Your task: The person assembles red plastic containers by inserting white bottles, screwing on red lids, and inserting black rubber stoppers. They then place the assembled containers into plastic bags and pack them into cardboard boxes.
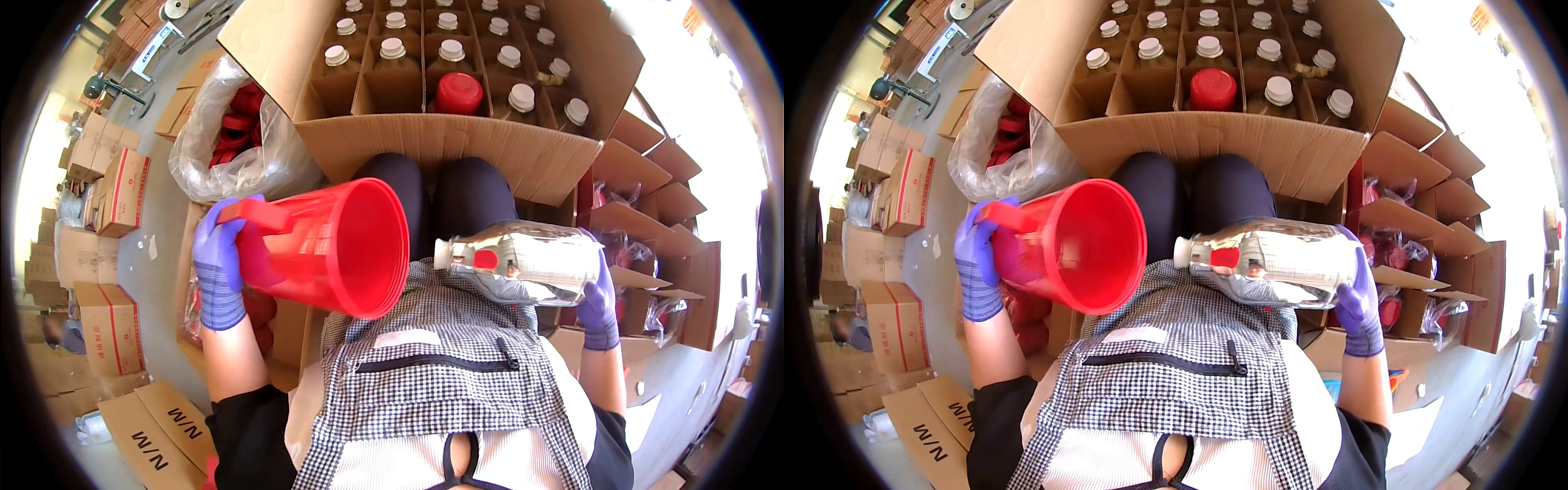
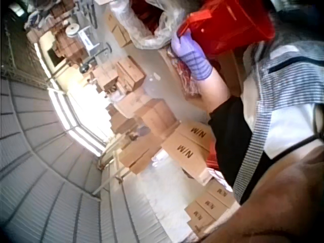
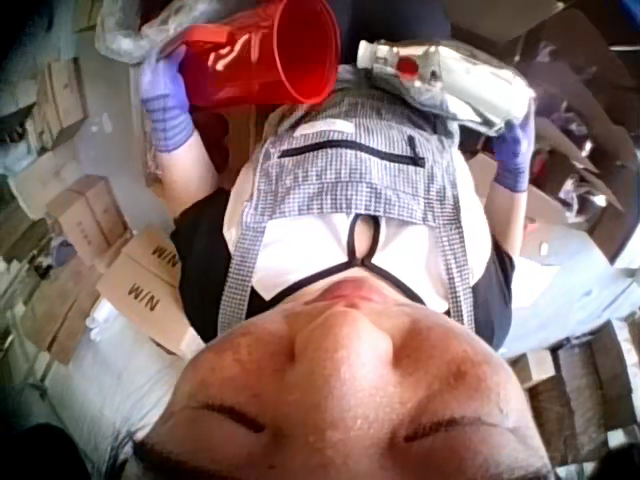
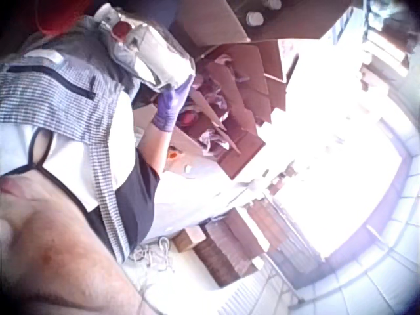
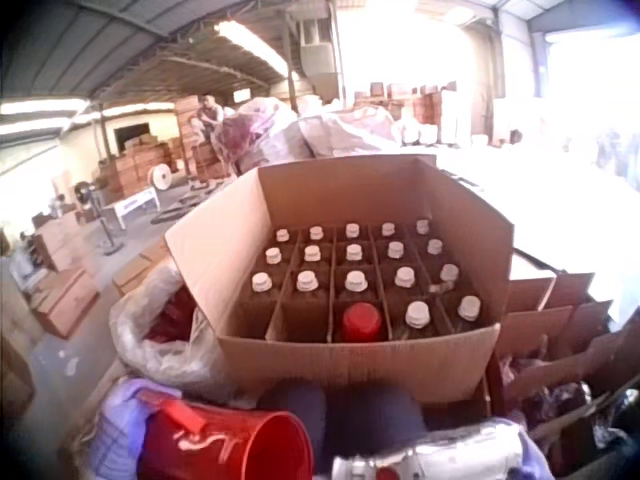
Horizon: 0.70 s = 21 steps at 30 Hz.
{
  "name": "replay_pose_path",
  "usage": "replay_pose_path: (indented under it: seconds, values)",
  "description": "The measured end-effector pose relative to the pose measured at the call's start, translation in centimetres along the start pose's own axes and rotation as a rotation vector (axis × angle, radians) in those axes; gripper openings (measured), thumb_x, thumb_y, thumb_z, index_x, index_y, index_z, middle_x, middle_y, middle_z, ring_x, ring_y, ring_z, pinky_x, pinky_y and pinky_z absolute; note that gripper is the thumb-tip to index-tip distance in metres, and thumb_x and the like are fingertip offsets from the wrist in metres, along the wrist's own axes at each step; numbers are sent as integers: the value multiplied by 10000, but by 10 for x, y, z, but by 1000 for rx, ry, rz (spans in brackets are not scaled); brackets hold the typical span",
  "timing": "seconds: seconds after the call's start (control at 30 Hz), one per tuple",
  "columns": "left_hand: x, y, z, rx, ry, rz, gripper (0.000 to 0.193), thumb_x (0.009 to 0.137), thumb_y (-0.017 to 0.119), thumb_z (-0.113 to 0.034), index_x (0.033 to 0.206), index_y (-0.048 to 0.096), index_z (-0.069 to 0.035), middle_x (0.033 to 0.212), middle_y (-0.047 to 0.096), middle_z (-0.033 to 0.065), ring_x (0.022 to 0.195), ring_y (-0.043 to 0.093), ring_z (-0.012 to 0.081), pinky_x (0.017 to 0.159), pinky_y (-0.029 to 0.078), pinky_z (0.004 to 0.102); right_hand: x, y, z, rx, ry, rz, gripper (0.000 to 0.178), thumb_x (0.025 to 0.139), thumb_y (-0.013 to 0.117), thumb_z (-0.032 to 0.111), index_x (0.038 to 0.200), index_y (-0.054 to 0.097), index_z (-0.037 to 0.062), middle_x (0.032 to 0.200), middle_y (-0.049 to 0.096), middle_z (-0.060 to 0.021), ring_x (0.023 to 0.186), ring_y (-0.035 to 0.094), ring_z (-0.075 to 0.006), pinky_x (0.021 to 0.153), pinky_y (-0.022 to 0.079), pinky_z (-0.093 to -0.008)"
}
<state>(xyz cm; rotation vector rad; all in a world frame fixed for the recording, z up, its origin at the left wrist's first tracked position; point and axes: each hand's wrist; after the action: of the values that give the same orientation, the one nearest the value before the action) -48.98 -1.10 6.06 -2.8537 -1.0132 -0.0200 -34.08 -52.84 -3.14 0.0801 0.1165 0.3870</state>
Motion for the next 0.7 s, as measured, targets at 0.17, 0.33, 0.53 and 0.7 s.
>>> replay_pose_path:
  seconds: [0.17,0.33,0.53,0.7]
  values:
    - [2,82,8,258,81,279,299,919,480,-29,1094,711,44,1045,731,109,986,665,172,941,505,295,-13,18,2,105,-24,-33,1216,708,815,637,1554,292,-64,1466,495,-186,1374,487,-266,1150,386,-410]
    - [-17,164,4,507,18,586,224,961,613,-109,1135,690,10,1001,730,128,948,681,179,890,526,322,3,35,8,62,-45,87,1230,688,923,440,1593,238,-34,1562,413,-179,1426,439,-271,1201,327,-399]
    - [-48,99,88,509,163,560,727,1016,621,-419,1554,370,0,1592,392,215,1523,286,392,1236,252,484,16,21,-4,-366,-43,387,1230,706,951,398,1614,223,3,1584,380,-152,1445,406,-259,1211,313,-398]
    - [-75,131,52,-34,141,484,804,993,649,-426,1570,321,26,1587,376,242,1481,358,387,1210,306,466,16,6,-8,-313,7,384,778,858,830,128,1507,419,8,1430,570,-135,1282,581,-246,1113,447,-387]
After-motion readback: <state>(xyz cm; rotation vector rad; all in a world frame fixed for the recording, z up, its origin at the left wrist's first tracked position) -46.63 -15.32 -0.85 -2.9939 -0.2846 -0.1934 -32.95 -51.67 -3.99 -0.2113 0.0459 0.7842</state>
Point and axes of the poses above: each hand's wrist, its own x-axis towards the middle knuckle, its own y-axis out of the palm, z = x × y
